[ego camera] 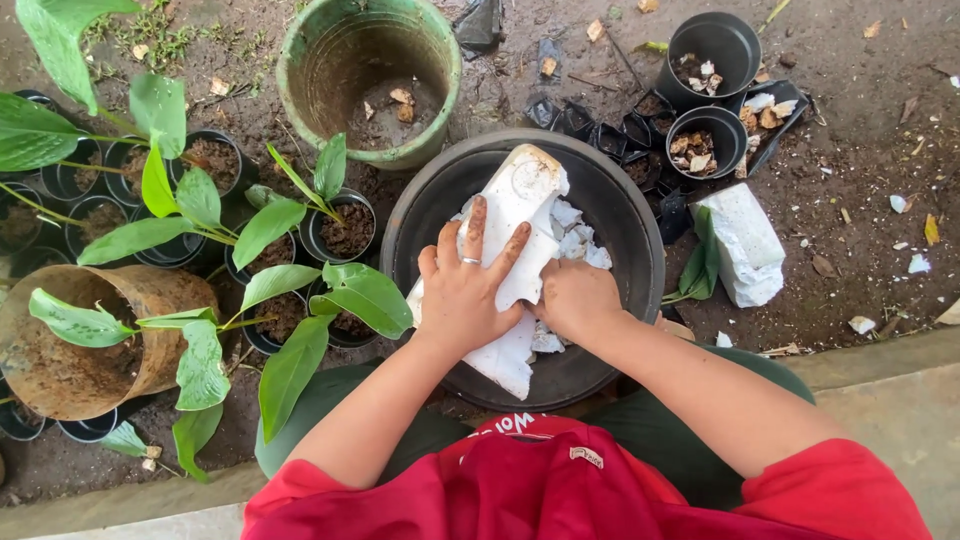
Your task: A person breaks large pieces of white styrofoam into small chunks by hand into a black basin, likely for use as drainage material in plant pots.
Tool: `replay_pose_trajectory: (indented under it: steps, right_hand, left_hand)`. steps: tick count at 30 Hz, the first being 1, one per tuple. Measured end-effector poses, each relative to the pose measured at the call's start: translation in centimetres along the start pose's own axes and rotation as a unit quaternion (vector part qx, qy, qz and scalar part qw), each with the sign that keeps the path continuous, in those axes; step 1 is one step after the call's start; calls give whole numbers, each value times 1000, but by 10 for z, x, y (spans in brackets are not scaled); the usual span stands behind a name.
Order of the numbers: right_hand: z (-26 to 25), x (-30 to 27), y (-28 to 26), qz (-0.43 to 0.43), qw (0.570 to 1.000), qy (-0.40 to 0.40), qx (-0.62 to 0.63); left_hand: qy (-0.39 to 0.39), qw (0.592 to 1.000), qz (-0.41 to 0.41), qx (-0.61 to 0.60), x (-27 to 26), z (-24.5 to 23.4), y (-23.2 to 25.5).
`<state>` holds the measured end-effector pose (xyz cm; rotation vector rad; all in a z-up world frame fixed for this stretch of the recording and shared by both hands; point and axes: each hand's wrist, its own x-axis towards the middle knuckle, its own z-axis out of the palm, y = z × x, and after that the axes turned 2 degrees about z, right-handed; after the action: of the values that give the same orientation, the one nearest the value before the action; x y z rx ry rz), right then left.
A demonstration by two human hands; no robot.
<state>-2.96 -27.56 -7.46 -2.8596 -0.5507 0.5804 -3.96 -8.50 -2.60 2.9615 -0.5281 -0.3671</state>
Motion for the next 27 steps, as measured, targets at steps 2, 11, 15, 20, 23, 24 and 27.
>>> replay_pose_trajectory:
  steps: [2, 11, 15, 20, 23, 24, 27]
  right_hand:
    - [9, 1, 5, 0, 1000, 6, 6]
    - [38, 10, 30, -69, 997, 43, 3]
    - [49, 15, 40, -107, 993, 53, -3]
    - [60, 14, 48, -138, 985, 98, -24]
    - [71, 16, 53, -162, 977, 136, -27]
    - [73, 18, 55, -173, 973, 149, -27]
    - [71, -1, 58, -284, 952, 112, -37]
  left_hand:
    - [2, 1000, 3, 2, 2, 0, 2]
    - [18, 999, 34, -6, 6, 10, -2]
    - [28, 998, 52, -24, 5, 15, -5]
    - [48, 996, 73, -30, -1, 15, -9]
    - [68, 993, 94, -34, -6, 14, -13]
    - [77, 991, 101, -34, -8, 13, -14]
    - [105, 974, 201, -5, -10, 11, -34]
